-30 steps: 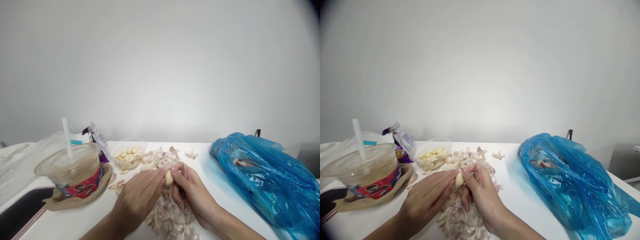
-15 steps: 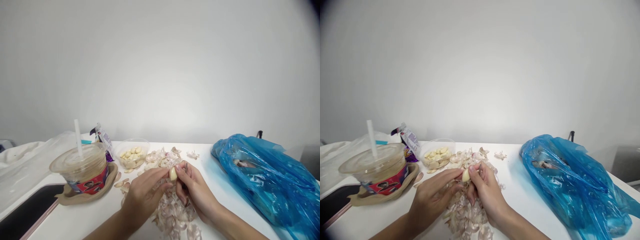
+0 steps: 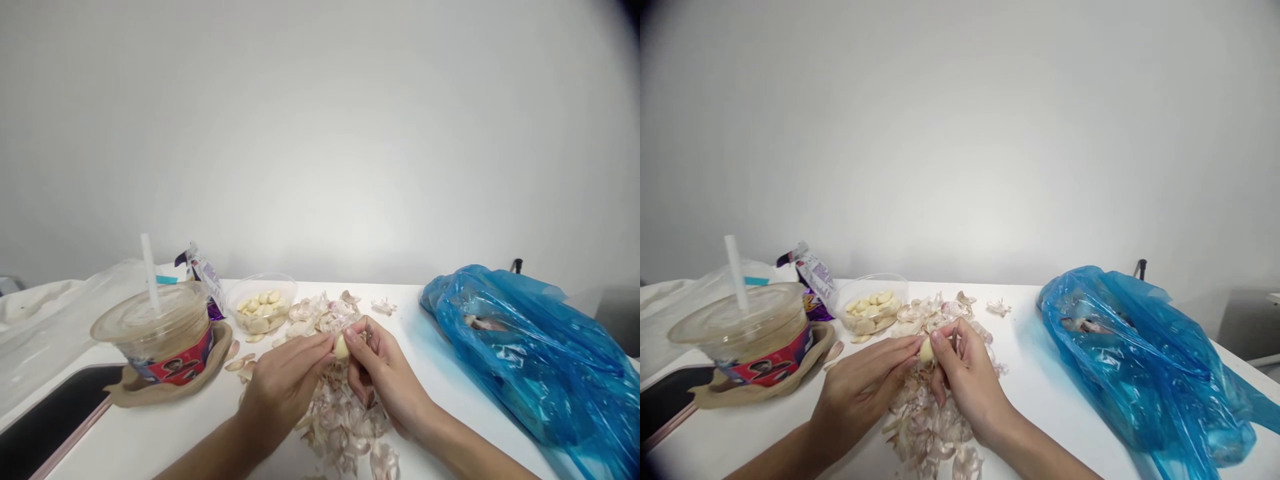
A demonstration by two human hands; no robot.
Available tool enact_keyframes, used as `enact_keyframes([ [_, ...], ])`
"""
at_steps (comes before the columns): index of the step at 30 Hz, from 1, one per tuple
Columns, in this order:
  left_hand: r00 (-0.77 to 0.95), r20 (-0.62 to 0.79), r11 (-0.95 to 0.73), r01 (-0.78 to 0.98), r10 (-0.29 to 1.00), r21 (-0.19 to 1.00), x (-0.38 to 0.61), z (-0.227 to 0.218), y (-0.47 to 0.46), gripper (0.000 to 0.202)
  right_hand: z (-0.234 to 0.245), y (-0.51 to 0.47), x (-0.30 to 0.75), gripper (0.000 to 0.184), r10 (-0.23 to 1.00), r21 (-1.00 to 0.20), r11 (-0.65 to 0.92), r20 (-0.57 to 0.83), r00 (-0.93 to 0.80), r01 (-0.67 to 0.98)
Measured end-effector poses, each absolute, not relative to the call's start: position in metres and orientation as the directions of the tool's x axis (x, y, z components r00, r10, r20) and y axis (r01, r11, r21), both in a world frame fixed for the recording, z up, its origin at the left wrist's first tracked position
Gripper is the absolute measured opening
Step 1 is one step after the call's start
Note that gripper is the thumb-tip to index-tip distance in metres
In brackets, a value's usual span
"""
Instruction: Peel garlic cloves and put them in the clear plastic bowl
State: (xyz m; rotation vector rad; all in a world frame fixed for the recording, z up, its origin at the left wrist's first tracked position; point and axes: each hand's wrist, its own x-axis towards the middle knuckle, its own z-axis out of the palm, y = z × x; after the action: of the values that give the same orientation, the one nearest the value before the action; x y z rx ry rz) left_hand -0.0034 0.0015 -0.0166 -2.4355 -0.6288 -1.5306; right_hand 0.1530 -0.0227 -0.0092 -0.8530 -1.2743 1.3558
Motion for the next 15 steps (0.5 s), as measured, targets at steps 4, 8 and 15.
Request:
enact_keyframes([
  [4,0.414,0.896,-0.889,0.454,0.157,-0.054,-0.005,-0.018,0.003,0.021,-0.007,-0.022,0.153,0.025,0.968,-0.974,0.103,0.144,-0.203,-0.200],
  [8,0.473,0.879,-0.875,0.448,0.061,-0.181,-0.009,-0.020,0.004,0.031,-0.006,-0.023,0.153,0.025,0.972,-0.977,0.099,0.136,-0.190,-0.189],
  [15,0.520,0.851,-0.863,0.462,0.077,-0.204,-0.013,-0.022,0.003,0.032,-0.006,-0.023,0.152,0.025,0.973,-0.982,0.100,0.130,-0.190,-0.159],
])
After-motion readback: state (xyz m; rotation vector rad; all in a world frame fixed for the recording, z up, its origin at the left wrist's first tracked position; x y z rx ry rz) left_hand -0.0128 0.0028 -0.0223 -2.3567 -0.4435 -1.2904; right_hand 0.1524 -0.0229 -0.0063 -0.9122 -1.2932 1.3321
